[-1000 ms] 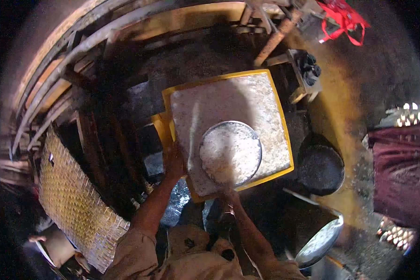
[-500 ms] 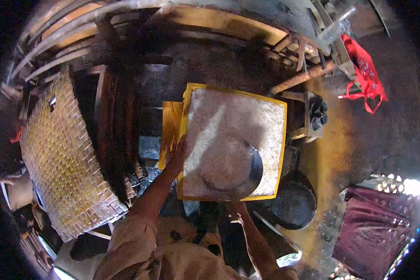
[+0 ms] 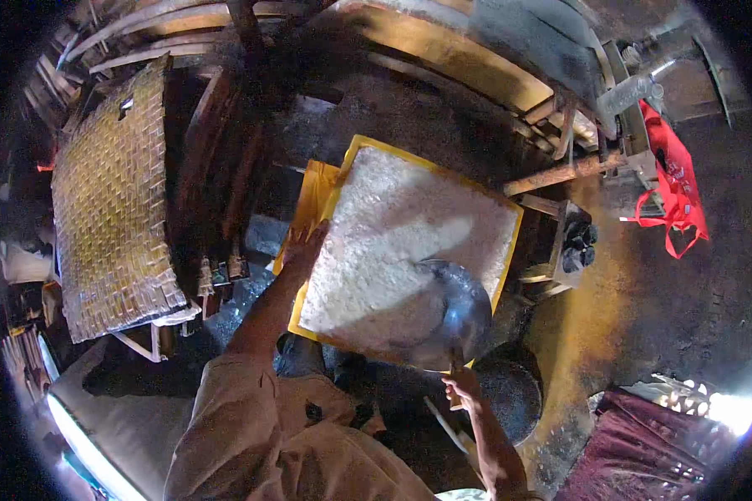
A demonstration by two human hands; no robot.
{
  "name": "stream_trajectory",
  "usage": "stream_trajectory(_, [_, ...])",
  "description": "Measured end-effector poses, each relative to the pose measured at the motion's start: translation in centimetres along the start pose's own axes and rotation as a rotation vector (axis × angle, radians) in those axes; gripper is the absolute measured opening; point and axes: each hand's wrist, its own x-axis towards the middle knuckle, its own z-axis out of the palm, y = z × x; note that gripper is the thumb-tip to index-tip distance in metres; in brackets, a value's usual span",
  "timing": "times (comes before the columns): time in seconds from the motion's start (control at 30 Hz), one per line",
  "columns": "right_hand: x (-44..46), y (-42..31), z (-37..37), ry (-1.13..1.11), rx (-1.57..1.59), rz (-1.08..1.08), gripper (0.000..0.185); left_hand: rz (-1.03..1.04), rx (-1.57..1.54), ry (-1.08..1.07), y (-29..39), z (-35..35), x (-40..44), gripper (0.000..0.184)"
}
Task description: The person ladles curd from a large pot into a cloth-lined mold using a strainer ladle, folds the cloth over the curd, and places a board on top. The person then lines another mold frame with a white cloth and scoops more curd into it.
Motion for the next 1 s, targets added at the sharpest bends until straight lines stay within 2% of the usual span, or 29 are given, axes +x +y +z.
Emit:
stream_trajectory(0.03, [0.1, 0.4, -1.1, 0.031, -0.022, -0.039, 0.016, -0.007, 0.096, 0.018, 0.0, 1.1, 0.4, 0.077])
stream_trajectory(0.07, [-0.6, -0.1, -1.4, 0.062, -0.042, -0.08, 0.014, -0.003, 0.097, 0.026, 0.0, 1.3, 0.3, 0.086])
stream_trajectory(0.1, [0.6, 1.2, -3.5, -0.016, -0.003, -0.109, 0.011, 0.001, 0.099, 0.034, 0.0, 1.4, 0.2, 0.094])
stream_trajectory(0.13, [-0.7, 0.7, -3.9, 0.005, -0.018, -0.182, 0.01, 0.007, 0.103, 0.033, 0.1, 1.0, 0.2, 0.094])
stream_trajectory(0.2, [-0.7, 1.2, -4.8, 0.099, -0.02, -0.129, 0.012, 0.0, 0.07, 0.006, 0.2, 0.2, 0.2, 0.096])
stream_trajectory(0.27, [-2.4, 2.4, -5.5, 0.037, 0.119, -0.249, 0.018, 0.01, 0.099, -0.059, 0.5, -0.4, 0.3, 0.098])
stream_trajectory(0.33, [-4.4, 1.6, -4.2, 0.192, 0.169, -0.179, 0.024, -0.016, 0.017, -0.1, 0.5, -0.2, 0.6, 0.096])
stream_trajectory(0.37, [-5.9, 0.8, -3.0, 0.286, 0.189, -0.164, 0.026, 0.015, 0.111, -0.168, 0.8, -2.4, 0.2, 0.101])
stream_trajectory(0.4, [-6.3, 1.8, -2.2, 0.292, 0.203, -0.162, 0.026, 0.029, 0.115, -0.164, 0.7, -1.3, 0.1, 0.101])
stream_trajectory(0.47, [-7.9, 3.3, -0.5, 0.418, 0.362, -0.347, 0.029, 0.048, 0.16, 0.091, 0.1, 2.2, 0.3, 0.111])
stream_trajectory(0.5, [-8.9, 3.6, 0.5, 0.483, 0.402, -0.412, 0.032, 0.065, 0.16, 0.1, 0.1, 3.2, 0.5, 0.111])
stream_trajectory(0.53, [-9.3, 5.0, 0.9, 0.497, 0.419, -0.413, 0.032, 0.056, 0.204, 0.313, 0.1, 4.2, 0.7, 0.116])
stream_trajectory(0.57, [-9.5, 7.3, 1.2, 0.65, 0.423, -0.436, 0.033, 0.046, 0.241, 0.53, 0.0, 4.9, 0.9, 0.12])
stream_trajectory(0.6, [-9.8, 9.8, 1.8, 0.804, 0.426, -0.457, 0.035, 0.066, 0.236, 0.546, -0.5, 5.4, 1.2, 0.12])
stream_trajectory(0.63, [-9.8, 13.5, 1.5, 0.821, 0.448, -0.461, 0.035, 0.056, -0.003, 0.264, -1.1, 5.8, 1.4, 0.121])
stream_trajectory(0.7, [-9.3, 24.3, -0.6, 0.234, 1.321, -0.59, 0.033, 0.041, 0.078, 0.157, -0.3, 1.7, 0.3, 0.123])
stream_trajectory(0.77, [-8.1, 37.4, -1.5, 0.234, 1.536, -0.491, 0.043, 0.061, 0.094, -0.002, 0.1, -1.8, -0.3, 0.126])
stream_trajectory(0.8, [-13.0, 36.8, 0.9, 0.393, 1.164, -0.575, 0.043, 0.087, 0.074, -0.109, -0.1, -2.7, -0.5, 0.126])
stream_trajectory(0.83, [-14.4, 38.8, 2.8, 0.677, 0.75, -0.539, 0.039, 0.097, 0.119, -0.155, -0.2, -3.3, -0.8, 0.126])
stream_trajectory(0.87, [-14.0, 44.5, 3.8, 0.924, 0.215, -0.481, 0.037, 0.125, 0.128, -0.142, -0.5, -1.1, -0.7, 0.126])
stream_trajectory(0.9, [-13.9, 50.0, 5.2, 1.069, -0.076, -0.432, 0.036, 0.139, 0.131, 0.001, -1.1, 3.0, -0.1, 0.127])
stream_trajectory(0.93, [-13.4, 55.7, 6.8, 1.19, -0.174, -0.405, 0.037, 0.159, 0.13, 0.144, -1.6, 5.4, 0.7, 0.128])
stream_trajectory(0.97, [-17.4, 55.4, 9.3, 1.075, -0.06, -0.372, 0.046, 0.197, 0.137, 0.155, -2.1, 6.2, 1.3, 0.128])
stream_trajectory(1.0, [-19.7, 56.3, 11.6, 0.946, 0.286, -0.423, 0.05, 0.195, 0.178, 0.083, -2.2, 6.6, 1.9, 0.13])
